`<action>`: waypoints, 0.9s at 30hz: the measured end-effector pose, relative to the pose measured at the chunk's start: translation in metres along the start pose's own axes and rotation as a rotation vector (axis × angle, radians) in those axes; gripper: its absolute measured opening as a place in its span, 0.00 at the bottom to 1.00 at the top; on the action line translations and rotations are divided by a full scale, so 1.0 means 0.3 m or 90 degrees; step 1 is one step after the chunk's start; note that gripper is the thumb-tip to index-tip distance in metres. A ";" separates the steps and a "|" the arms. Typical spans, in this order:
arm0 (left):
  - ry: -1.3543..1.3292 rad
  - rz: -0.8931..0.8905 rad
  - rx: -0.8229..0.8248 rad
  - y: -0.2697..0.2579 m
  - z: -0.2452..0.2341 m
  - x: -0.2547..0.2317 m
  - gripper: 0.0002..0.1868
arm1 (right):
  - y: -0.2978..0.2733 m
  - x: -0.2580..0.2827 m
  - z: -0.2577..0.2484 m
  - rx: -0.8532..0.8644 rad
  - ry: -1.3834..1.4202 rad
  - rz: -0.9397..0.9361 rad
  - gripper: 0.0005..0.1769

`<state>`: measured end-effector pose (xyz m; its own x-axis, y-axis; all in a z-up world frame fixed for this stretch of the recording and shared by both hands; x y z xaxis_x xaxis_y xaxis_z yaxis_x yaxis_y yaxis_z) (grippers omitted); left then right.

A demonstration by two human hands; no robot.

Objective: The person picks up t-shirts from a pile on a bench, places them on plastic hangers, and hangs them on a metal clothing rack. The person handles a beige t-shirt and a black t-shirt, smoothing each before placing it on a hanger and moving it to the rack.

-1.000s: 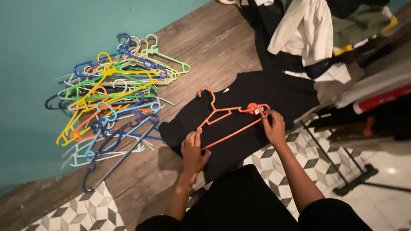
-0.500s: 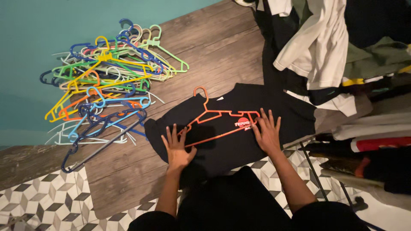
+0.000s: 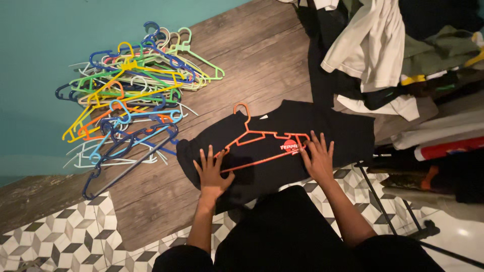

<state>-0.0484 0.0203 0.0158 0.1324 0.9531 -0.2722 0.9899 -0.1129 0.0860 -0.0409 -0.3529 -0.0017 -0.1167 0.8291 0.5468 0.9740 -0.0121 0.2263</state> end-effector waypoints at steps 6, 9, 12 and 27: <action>-0.032 0.063 -0.074 -0.057 -0.003 0.026 0.47 | -0.065 0.013 -0.005 -0.003 -0.003 0.014 0.23; -0.052 0.073 -0.067 -0.060 0.021 0.043 0.47 | -0.060 -0.001 0.006 0.006 -0.010 0.025 0.23; -0.073 0.090 -0.076 -0.055 0.028 0.047 0.46 | -0.049 -0.011 0.013 0.009 -0.003 0.040 0.23; -0.036 0.104 -0.043 0.117 -0.033 0.031 0.44 | 0.057 0.050 -0.007 -0.077 0.069 0.036 0.23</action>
<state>-0.0130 0.0279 0.0258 0.2954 0.9060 -0.3032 0.9496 -0.2436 0.1972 -0.0263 -0.3420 0.0121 -0.0895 0.7601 0.6437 0.9496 -0.1297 0.2852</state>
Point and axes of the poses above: each hand's wrist, its own y-axis towards the middle knuckle, its own z-axis out of the palm, x = y × z, the point moved 8 cm from there along y, towards the middle knuckle, and after that the axes turned 6 degrees about y, right-handed, at the moved point
